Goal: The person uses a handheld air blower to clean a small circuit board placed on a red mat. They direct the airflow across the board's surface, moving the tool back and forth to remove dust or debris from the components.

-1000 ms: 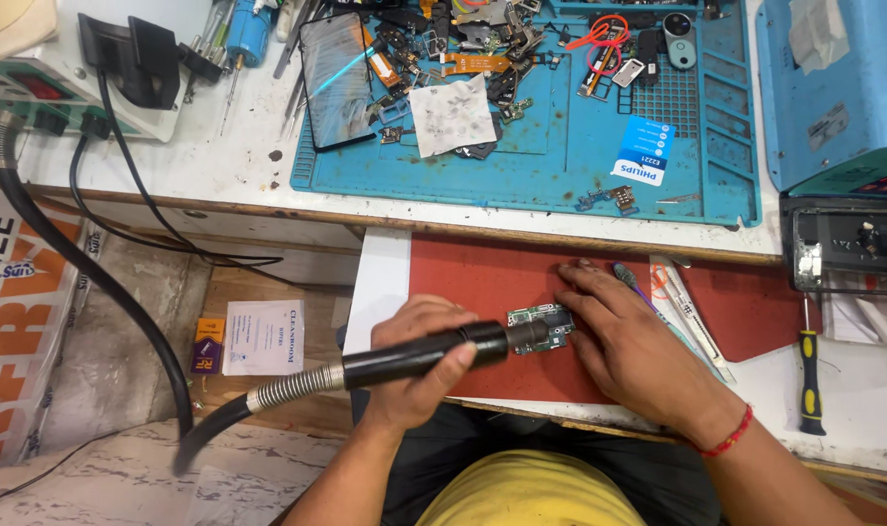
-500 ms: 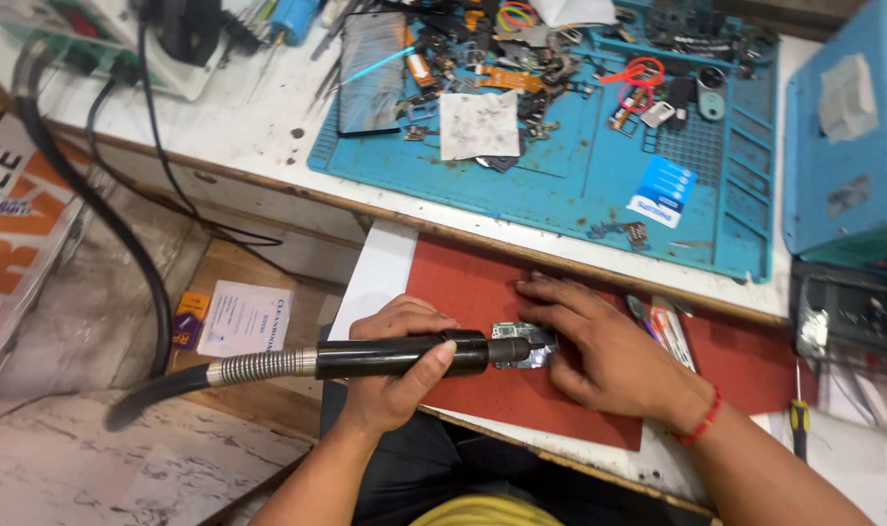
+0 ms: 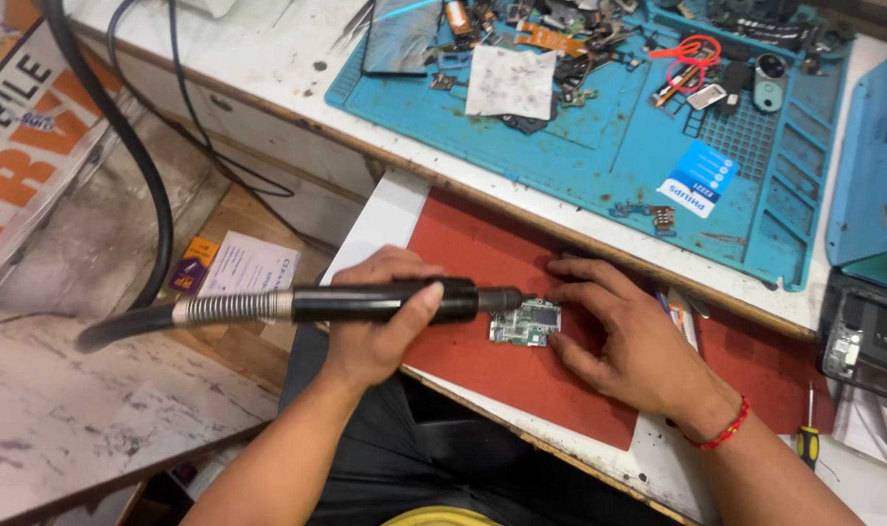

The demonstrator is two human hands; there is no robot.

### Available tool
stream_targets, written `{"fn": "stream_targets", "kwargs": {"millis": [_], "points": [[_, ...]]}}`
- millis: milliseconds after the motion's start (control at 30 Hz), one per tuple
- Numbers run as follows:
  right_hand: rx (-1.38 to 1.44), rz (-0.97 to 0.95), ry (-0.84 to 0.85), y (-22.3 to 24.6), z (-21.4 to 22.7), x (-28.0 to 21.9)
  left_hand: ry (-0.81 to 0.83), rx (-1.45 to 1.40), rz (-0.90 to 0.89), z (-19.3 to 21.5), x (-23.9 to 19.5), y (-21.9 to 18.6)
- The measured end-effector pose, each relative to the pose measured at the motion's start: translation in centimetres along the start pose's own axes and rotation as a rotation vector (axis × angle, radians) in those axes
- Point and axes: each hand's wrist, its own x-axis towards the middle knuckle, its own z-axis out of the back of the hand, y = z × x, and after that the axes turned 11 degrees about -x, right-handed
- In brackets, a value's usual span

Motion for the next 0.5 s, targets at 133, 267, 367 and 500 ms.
{"fn": "stream_targets", "kwargs": {"millis": [133,267,367,500], "points": [[-0.007,-0.002,0.005,-0.07,-0.19,-0.27,0.027,-0.086,-0.012,-0.08,-0.18,0.27],[0.000,0.011,-0.008,0.03,-0.20,-0.30,-0.030,-0.036,0.004,-0.48,-0.36,0.17],[-0.005,-0.020,0.002,-0.07,-0.24,-0.56,-0.016,-0.058,0.020,-0.50,-0.56,0.30],[-0.002,-0.026,-0.028,-0.15,-0.46,-0.62,-0.041,-0.031,-0.019,-0.38,-0.52,0.41]]}}
